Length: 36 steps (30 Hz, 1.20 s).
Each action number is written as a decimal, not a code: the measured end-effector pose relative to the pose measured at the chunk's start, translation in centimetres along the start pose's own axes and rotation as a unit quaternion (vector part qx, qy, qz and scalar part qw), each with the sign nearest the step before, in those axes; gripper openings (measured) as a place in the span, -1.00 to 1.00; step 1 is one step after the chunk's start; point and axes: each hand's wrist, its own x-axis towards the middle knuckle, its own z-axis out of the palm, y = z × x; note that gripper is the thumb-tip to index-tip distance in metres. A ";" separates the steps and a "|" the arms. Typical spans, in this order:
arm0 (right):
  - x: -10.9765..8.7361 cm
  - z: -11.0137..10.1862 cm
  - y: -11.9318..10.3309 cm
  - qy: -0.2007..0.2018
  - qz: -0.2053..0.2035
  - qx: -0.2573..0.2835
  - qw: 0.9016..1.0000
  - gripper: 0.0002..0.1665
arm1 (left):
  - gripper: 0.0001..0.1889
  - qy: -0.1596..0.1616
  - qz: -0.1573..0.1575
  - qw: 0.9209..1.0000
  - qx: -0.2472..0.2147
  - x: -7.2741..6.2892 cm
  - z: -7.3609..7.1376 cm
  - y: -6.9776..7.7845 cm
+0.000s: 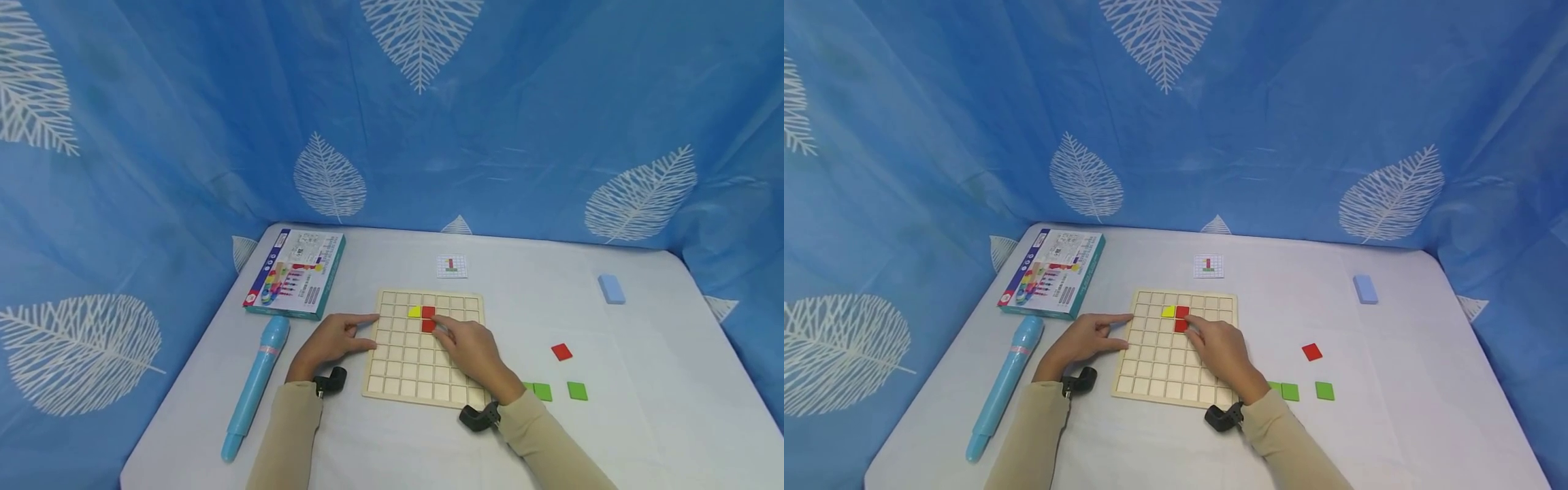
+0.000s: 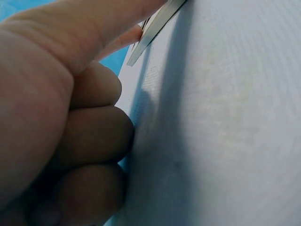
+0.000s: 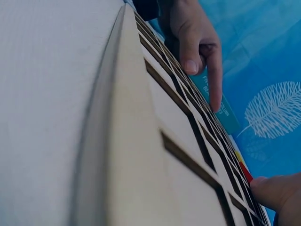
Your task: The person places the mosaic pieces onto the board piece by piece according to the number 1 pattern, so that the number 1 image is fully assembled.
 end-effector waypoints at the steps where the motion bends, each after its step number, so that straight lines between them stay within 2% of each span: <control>1: 0.0 0.0 -0.1 -0.001 0.000 -0.001 1.000 -0.60 | -0.38 0.001 -0.001 1.000 -0.001 0.0 0.0 0.0; 6: 0.1 -0.1 -0.2 -0.007 0.000 0.000 1.000 -0.57 | -0.37 -0.001 -0.012 1.000 -0.010 0.0 -0.1 -0.1; 13: 0.2 -0.2 -0.5 0.005 -0.006 0.004 1.000 -0.60 | -0.36 0.000 -0.005 1.000 -0.012 0.0 -0.3 0.0; 18: 0.2 -0.2 -0.4 -0.001 0.000 0.007 1.000 -0.60 | -0.37 0.000 -0.007 1.000 -0.009 0.1 -0.3 0.1; 24: 0.0 -0.5 -0.5 -0.017 0.002 0.047 0.999 -0.59 | -0.38 -0.001 -0.011 1.000 -0.002 0.0 -0.3 0.1; 30: -0.1 -2.2 -1.1 -0.020 0.003 0.083 0.996 -0.61 | -0.39 -0.004 -0.005 1.000 0.003 0.0 -0.1 0.3; 36: -0.9 -4.8 -1.4 0.000 0.020 0.105 0.994 -0.62 | -0.38 -0.004 -0.003 1.000 0.008 0.0 0.0 0.3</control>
